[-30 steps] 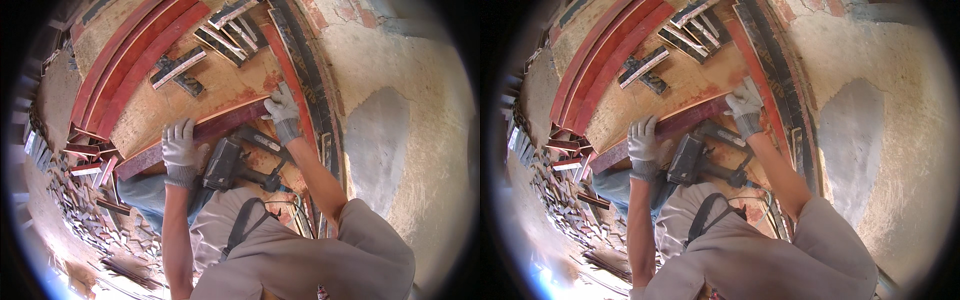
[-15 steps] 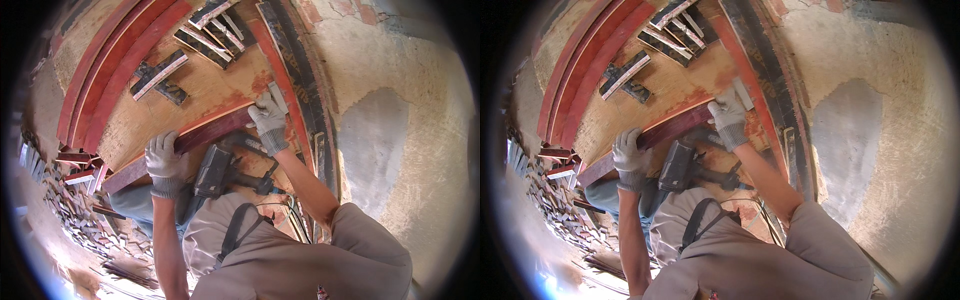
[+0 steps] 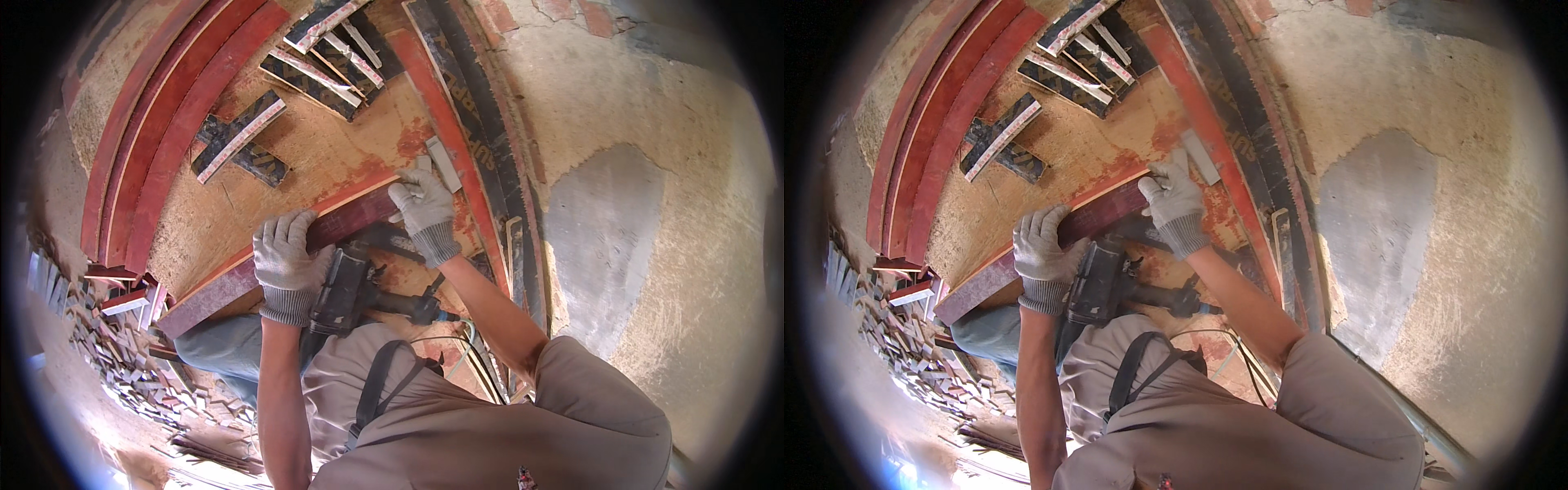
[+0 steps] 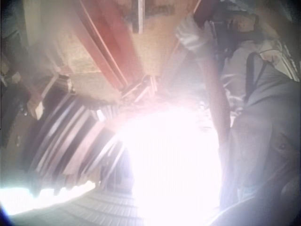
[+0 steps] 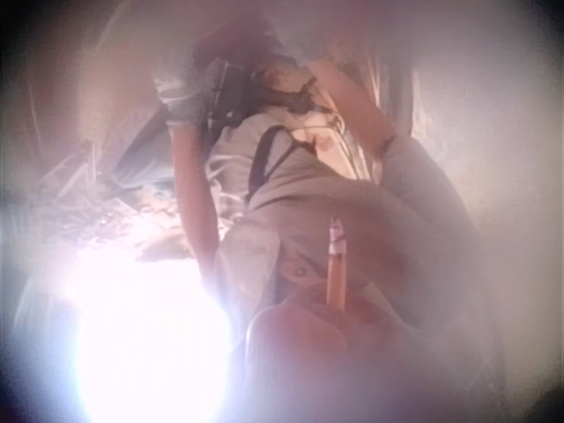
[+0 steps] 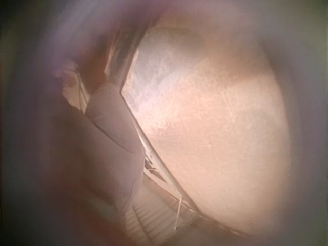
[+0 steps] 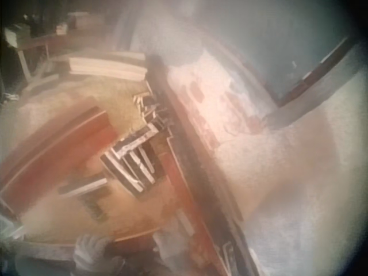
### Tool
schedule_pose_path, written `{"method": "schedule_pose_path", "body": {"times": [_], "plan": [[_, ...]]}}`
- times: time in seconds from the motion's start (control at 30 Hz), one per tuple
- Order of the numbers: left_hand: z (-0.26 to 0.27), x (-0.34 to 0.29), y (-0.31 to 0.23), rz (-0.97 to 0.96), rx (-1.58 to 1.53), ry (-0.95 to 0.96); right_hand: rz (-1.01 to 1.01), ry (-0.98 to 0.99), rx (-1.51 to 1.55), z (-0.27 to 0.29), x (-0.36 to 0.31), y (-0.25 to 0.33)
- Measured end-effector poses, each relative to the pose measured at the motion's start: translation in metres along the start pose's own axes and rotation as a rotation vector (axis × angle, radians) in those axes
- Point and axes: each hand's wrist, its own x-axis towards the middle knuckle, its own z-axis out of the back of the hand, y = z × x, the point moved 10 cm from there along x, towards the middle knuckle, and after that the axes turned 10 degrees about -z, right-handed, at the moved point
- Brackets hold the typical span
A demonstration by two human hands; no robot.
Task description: The person sits on the floor and installs red wooden planks onto a subfloor using a nail gun. They repeatedly pick up planks, position them, and fasten them in place.
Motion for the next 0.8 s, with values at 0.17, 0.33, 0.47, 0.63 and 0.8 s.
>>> {"method": "schedule_pose_path", "body": {"times": [0.17,0.33,0.47,0.63,0.8], "plan": [[-0.001,0.003,0.001,0.013,0.016,0.015,0.017,0.031,0.019,0.000,0.003,-0.001],[0.004,0.007,-0.002,0.012,0.022,0.031,-0.032,0.016,-0.034,0.000,0.007,-0.003],[0.009,0.010,-0.003,0.031,-0.019,-0.011,-0.041,0.004,-0.068,0.001,0.006,-0.002],[0.005,0.012,0.012,0.206,-0.082,-0.087,-0.050,0.022,-0.032,0.000,0.008,-0.002],[0.004,0.012,0.014,0.231,-0.137,-0.125,0.418,-0.104,-0.519,0.022,-0.056,0.034]]}}
